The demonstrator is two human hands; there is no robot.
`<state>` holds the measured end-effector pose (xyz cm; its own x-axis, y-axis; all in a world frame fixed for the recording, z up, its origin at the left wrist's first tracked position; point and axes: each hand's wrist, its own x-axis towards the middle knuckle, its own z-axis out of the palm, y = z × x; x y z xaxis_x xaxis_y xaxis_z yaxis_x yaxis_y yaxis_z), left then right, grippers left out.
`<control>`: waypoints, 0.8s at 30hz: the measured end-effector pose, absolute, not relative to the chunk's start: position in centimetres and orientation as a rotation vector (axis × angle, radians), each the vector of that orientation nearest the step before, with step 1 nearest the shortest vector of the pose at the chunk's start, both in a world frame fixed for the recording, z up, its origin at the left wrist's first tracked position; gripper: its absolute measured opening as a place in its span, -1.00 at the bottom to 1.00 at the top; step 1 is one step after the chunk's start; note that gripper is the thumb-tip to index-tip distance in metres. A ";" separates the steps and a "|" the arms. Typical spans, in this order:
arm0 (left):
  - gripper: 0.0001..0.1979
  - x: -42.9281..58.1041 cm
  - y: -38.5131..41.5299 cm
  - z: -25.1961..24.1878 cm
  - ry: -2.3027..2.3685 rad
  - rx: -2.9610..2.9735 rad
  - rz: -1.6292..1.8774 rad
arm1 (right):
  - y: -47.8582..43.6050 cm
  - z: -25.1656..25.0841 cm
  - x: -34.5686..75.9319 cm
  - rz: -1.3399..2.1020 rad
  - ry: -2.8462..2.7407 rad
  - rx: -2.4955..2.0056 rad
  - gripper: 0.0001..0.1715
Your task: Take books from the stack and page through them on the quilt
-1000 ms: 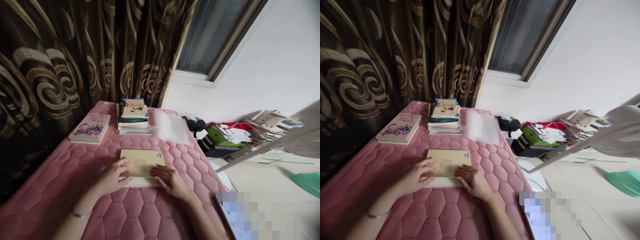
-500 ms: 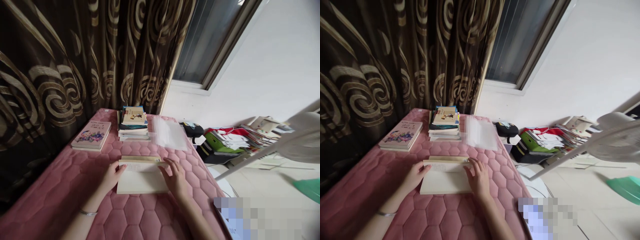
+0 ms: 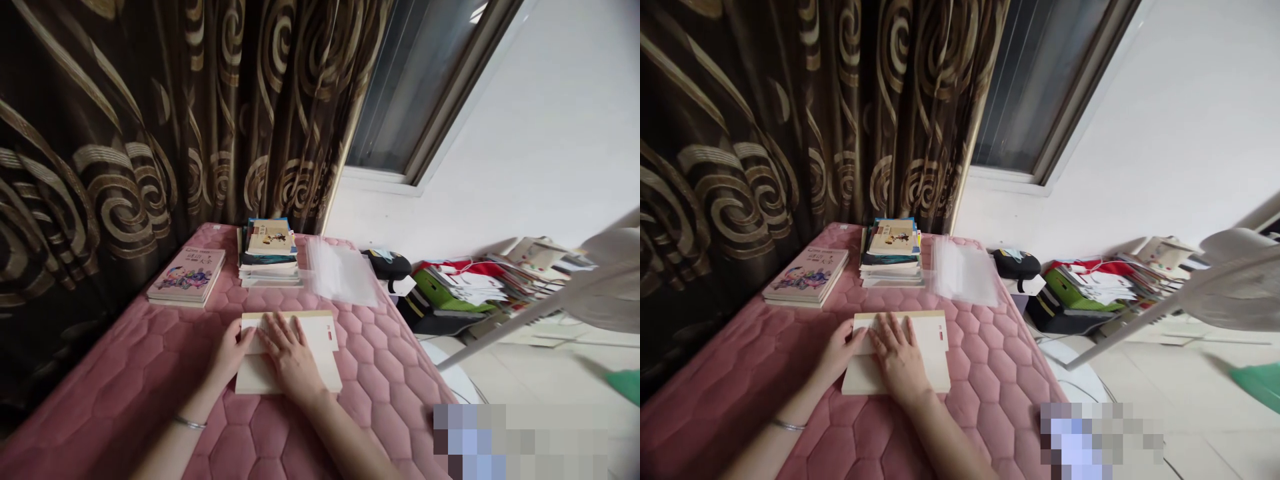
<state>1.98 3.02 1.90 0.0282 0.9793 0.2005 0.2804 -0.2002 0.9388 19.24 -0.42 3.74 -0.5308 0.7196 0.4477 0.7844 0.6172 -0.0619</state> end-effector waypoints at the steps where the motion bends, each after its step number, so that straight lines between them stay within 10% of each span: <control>1: -0.66 2.0 3.0 2.0 1.311 1.565 1.210 | -0.4 3.4 19.3 -0.198 -2.414 -1.194 -0.39; 11: -0.46 -1.7 5.9 1.3 1.536 1.149 1.409 | -0.9 3.0 20.0 -0.224 -2.411 -1.211 -0.35; 24: -0.71 2.6 14.7 4.4 1.388 1.075 1.114 | -1.0 2.6 20.1 -0.284 -2.346 -1.148 -0.49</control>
